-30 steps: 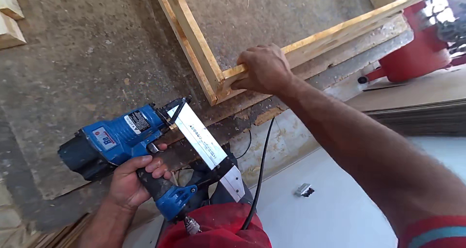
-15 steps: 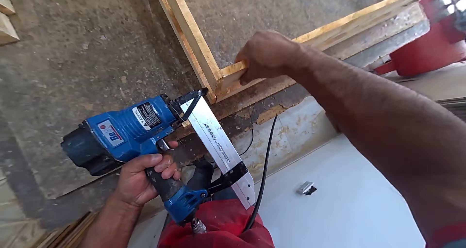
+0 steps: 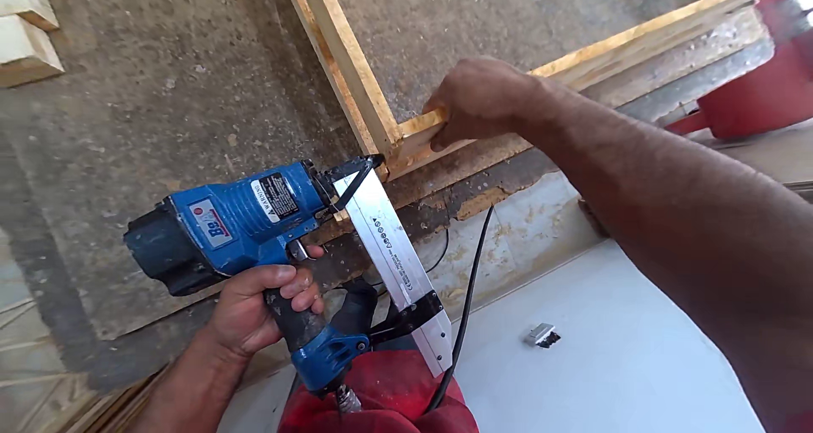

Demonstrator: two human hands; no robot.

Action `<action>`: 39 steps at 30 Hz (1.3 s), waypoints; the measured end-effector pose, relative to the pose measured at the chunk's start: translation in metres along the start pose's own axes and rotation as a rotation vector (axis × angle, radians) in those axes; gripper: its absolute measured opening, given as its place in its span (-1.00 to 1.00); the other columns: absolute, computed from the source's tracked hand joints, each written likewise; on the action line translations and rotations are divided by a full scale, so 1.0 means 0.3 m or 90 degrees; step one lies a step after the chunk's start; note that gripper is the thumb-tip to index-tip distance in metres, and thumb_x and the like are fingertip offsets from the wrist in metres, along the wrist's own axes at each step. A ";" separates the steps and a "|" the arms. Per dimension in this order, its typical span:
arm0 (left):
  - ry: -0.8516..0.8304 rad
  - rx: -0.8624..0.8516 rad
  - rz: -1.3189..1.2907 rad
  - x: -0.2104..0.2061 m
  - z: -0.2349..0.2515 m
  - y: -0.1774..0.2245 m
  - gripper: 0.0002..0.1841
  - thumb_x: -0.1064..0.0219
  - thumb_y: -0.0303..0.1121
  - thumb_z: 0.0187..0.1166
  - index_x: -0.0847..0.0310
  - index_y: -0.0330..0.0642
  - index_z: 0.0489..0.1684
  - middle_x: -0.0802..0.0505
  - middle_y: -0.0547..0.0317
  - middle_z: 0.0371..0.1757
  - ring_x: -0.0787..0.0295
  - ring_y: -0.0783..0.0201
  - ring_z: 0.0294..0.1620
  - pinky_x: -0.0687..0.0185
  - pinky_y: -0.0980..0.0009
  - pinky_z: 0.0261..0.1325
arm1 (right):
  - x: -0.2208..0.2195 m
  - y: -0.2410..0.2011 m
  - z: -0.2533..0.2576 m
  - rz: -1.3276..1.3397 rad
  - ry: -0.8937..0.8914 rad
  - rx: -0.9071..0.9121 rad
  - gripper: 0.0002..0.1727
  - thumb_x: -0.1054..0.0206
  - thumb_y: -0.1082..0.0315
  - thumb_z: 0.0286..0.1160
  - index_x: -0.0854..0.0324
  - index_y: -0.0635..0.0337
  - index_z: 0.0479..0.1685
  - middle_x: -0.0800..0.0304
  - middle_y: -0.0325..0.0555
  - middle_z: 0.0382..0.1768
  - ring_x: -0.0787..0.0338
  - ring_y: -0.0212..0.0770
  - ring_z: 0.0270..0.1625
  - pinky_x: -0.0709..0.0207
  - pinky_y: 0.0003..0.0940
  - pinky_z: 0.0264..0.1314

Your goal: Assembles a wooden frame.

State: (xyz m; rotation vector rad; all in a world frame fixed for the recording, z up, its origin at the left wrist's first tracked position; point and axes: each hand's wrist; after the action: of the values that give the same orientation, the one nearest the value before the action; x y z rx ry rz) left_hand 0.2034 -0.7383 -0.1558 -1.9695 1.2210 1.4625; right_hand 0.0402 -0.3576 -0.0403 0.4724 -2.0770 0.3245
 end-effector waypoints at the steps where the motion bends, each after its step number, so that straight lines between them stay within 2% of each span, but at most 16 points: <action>1: -0.002 0.004 0.004 -0.001 -0.001 0.003 -0.64 -0.31 -0.34 0.56 -0.66 -0.25 0.28 -0.69 0.16 -0.57 -0.80 0.17 -0.46 -0.86 0.01 -0.02 | -0.001 0.000 0.001 0.002 0.000 -0.004 -0.63 -0.52 -0.17 0.34 -0.79 -0.07 -0.28 -0.76 -0.18 -0.41 -0.79 -0.03 -0.22 -0.59 0.18 -0.14; 12: 0.003 0.016 -0.004 -0.024 -0.014 0.009 -0.65 -0.33 -0.36 0.54 -0.66 -0.26 0.26 -0.69 0.14 -0.57 -0.80 0.14 -0.46 -0.85 -0.02 -0.02 | -0.009 -0.004 0.000 -0.001 0.007 -0.024 -0.62 -0.51 -0.20 0.33 -0.80 -0.11 -0.24 -0.78 -0.19 -0.39 -0.79 -0.04 -0.19 -0.59 0.17 -0.12; 15: 0.003 0.020 -0.008 -0.023 -0.016 0.004 -0.65 -0.32 -0.36 0.54 -0.66 -0.27 0.26 -0.69 0.15 -0.57 -0.80 0.14 -0.46 -0.85 -0.03 -0.01 | -0.013 -0.002 0.002 0.003 0.015 -0.020 -0.63 -0.51 -0.19 0.32 -0.78 -0.10 -0.30 -0.75 -0.19 -0.42 -0.78 -0.04 -0.23 -0.57 0.17 -0.17; 21: -0.007 0.015 -0.019 -0.014 -0.012 -0.002 -0.64 -0.31 -0.37 0.56 -0.66 -0.28 0.28 -0.69 0.14 -0.57 -0.80 0.14 -0.46 -0.85 -0.04 -0.02 | -0.014 -0.009 0.000 -0.006 0.018 -0.028 -0.61 -0.51 -0.21 0.32 -0.78 -0.09 -0.29 -0.76 -0.17 -0.41 -0.79 -0.03 -0.20 -0.59 0.18 -0.13; 26: -0.020 0.019 -0.033 -0.006 -0.009 -0.006 -0.64 -0.30 -0.37 0.56 -0.64 -0.32 0.29 -0.69 0.13 -0.56 -0.80 0.14 -0.45 -0.85 -0.03 0.00 | -0.012 -0.016 -0.003 -0.001 0.017 -0.038 -0.61 -0.51 -0.20 0.33 -0.82 -0.11 -0.20 -0.80 -0.17 -0.36 -0.80 -0.01 -0.15 -0.60 0.19 -0.07; 28: -0.025 0.020 -0.037 -0.004 -0.008 -0.006 -0.64 -0.29 -0.37 0.57 -0.64 -0.32 0.28 -0.69 0.13 -0.56 -0.80 0.13 -0.44 -0.85 -0.03 0.00 | -0.012 -0.019 -0.003 0.001 0.018 -0.042 -0.62 -0.53 -0.20 0.31 -0.81 -0.11 -0.24 -0.79 -0.17 -0.38 -0.80 -0.02 -0.17 -0.60 0.18 -0.10; 32: 0.002 0.014 0.000 -0.015 -0.009 -0.003 -0.79 -0.30 -0.34 0.55 -0.69 -0.23 -0.01 -0.66 0.19 -0.59 -0.78 0.18 -0.48 -0.85 0.02 -0.06 | -0.018 -0.015 -0.004 0.001 0.028 -0.034 -0.62 -0.54 -0.18 0.30 -0.81 -0.09 -0.23 -0.80 -0.14 -0.36 -0.81 0.01 -0.15 -0.61 0.21 -0.07; 33: 0.005 0.009 0.003 -0.017 -0.009 -0.005 -0.80 -0.30 -0.33 0.55 -0.69 -0.22 -0.03 -0.66 0.19 -0.59 -0.78 0.18 -0.48 -0.85 0.03 -0.07 | -0.017 -0.013 -0.003 -0.003 0.029 -0.031 -0.62 -0.54 -0.18 0.30 -0.81 -0.09 -0.22 -0.79 -0.15 -0.36 -0.81 0.01 -0.15 -0.61 0.20 -0.08; 35: -0.007 -0.009 -0.001 -0.021 -0.007 -0.016 -0.75 -0.31 -0.34 0.55 -0.69 -0.23 0.08 -0.67 0.17 -0.58 -0.78 0.17 -0.48 -0.85 0.02 -0.07 | -0.012 -0.010 -0.005 -0.006 0.021 -0.025 -0.62 -0.55 -0.16 0.32 -0.82 -0.08 -0.17 -0.80 -0.14 -0.35 -0.81 0.01 -0.14 -0.61 0.21 -0.06; 37: -0.024 -0.026 -0.002 -0.025 -0.016 -0.026 -0.64 -0.29 -0.36 0.55 -0.65 -0.26 0.27 -0.69 0.15 -0.57 -0.79 0.16 -0.47 -0.84 0.00 -0.05 | -0.013 -0.006 -0.002 -0.010 0.012 -0.018 -0.65 -0.57 -0.10 0.33 -0.81 -0.07 -0.13 -0.81 -0.13 -0.34 -0.81 0.02 -0.14 -0.62 0.21 -0.05; 39: -0.036 -0.031 -0.002 -0.029 -0.023 -0.027 -0.60 -0.29 -0.38 0.53 -0.63 -0.28 0.34 -0.70 0.13 -0.56 -0.80 0.14 -0.46 -0.84 -0.01 -0.04 | -0.012 -0.002 0.002 -0.008 0.007 -0.014 -0.69 -0.58 -0.01 0.30 -0.80 -0.07 -0.10 -0.81 -0.12 -0.34 -0.81 0.03 -0.15 -0.61 0.20 -0.07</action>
State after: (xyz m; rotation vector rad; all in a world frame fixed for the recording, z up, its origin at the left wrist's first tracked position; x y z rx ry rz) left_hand 0.2132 -0.7355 -0.1468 -1.9470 1.1690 1.5484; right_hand 0.0418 -0.3576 -0.0438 0.4699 -2.0636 0.2955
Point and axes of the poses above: each hand's wrist, its own z-axis towards the middle knuckle, its own x-axis out of the back of the hand, y = z × x
